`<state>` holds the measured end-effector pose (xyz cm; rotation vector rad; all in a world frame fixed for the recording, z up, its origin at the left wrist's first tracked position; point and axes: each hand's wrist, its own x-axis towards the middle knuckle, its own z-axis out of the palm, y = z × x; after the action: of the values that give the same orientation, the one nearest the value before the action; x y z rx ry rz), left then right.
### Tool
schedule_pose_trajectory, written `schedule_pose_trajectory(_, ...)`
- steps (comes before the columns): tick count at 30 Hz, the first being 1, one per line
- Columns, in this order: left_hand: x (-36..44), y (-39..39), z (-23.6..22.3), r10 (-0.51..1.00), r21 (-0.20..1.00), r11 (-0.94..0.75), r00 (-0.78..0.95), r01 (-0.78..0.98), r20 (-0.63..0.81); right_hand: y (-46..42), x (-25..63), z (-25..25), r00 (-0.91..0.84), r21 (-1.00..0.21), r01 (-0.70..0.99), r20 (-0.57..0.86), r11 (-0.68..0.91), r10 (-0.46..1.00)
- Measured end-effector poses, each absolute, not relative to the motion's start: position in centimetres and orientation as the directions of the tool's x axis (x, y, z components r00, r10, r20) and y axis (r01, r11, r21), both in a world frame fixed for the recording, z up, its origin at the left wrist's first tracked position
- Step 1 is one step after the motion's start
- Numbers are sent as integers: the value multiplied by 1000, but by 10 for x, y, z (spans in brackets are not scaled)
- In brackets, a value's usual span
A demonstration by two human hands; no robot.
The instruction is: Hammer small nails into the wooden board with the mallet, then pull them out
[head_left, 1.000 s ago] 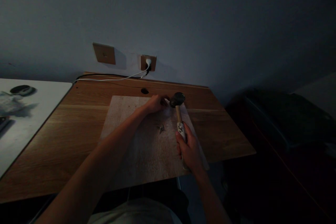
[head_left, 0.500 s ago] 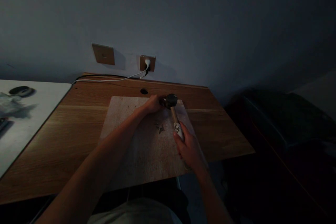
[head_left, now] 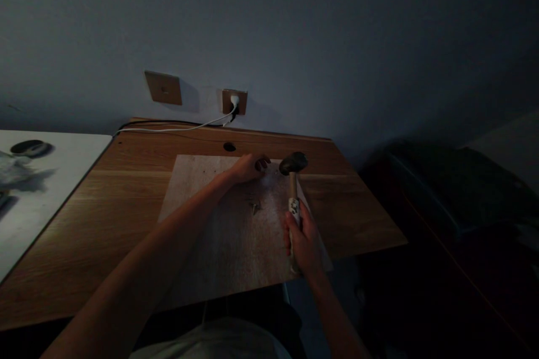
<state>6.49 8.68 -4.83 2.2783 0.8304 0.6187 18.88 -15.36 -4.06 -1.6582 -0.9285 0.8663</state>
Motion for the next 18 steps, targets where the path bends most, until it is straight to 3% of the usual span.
schedule_pose_trajectory(4, 48, 82, -29, 616, 524, -727, 759, 443, 213, -154, 189, -39, 448, -968, 153, -112, -200, 887)
schedule_pose_trajectory(10, 29, 54, -9, 411, 415, -817, 909, 401, -71, -153, 189, -40, 425, -964, 179, -105, -197, 899)
schedule_pose_trajectory(18, 27, 65, -16, 409, 473, -814, 911, 337, 54, -153, 189, -41, 439, -961, 196, -94, -198, 894)
